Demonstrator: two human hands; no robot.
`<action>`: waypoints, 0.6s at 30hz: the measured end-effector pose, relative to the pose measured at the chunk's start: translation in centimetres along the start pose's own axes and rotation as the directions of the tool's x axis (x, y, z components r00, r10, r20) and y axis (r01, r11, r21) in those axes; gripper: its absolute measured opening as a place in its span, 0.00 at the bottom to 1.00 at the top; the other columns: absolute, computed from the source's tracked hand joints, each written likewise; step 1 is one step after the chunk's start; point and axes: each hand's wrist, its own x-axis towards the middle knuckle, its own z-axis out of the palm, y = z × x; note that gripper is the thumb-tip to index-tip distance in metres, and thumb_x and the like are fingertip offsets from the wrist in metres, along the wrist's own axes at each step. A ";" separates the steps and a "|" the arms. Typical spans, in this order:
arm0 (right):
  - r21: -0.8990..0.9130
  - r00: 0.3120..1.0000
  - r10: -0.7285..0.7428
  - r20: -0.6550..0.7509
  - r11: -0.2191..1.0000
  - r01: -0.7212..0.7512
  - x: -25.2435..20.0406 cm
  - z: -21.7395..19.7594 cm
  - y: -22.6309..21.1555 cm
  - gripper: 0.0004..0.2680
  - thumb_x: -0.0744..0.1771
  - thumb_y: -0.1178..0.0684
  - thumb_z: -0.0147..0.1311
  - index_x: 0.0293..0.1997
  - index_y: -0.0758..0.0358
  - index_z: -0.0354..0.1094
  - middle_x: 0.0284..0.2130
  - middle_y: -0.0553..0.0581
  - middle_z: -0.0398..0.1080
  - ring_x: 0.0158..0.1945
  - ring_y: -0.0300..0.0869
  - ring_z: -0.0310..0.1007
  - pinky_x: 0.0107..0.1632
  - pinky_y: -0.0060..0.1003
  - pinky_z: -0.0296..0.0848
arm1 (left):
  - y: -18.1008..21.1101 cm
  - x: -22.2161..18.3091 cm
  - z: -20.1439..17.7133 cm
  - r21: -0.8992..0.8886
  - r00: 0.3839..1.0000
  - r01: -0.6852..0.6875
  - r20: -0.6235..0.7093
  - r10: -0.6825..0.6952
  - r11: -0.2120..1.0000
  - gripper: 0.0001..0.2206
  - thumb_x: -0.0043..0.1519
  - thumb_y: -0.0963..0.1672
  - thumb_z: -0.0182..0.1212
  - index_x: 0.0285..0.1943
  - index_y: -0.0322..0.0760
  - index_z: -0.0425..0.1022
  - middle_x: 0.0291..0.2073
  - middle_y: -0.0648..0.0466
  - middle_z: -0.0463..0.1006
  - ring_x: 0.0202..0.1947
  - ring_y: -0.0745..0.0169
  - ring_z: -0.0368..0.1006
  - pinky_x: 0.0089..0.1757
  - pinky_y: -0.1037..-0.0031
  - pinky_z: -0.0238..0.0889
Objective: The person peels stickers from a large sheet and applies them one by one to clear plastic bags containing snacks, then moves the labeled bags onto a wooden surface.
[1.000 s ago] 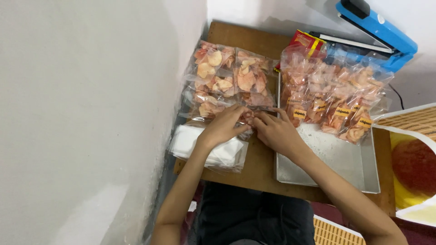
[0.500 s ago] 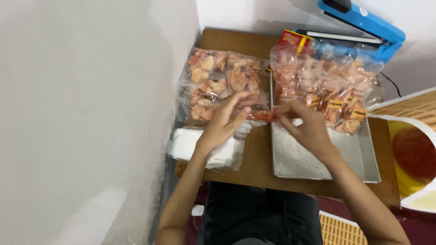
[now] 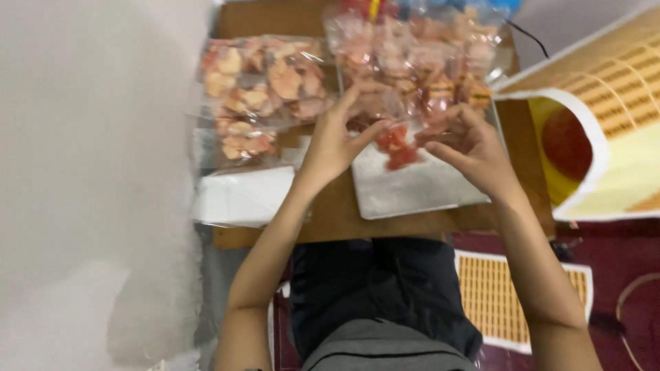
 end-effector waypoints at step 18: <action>-0.104 0.968 0.212 -0.135 0.968 -0.227 -2.5 -4.3 2.3 0.14 0.65 0.59 0.53 0.55 0.60 0.55 0.41 0.58 0.71 0.45 0.41 0.75 0.50 0.29 0.72 | -5.2 2.3 9.3 0.140 0.946 0.182 0.246 -0.212 0.973 0.31 0.58 0.42 0.64 0.66 0.52 0.47 0.36 0.54 0.82 0.37 0.59 0.82 0.47 0.64 0.72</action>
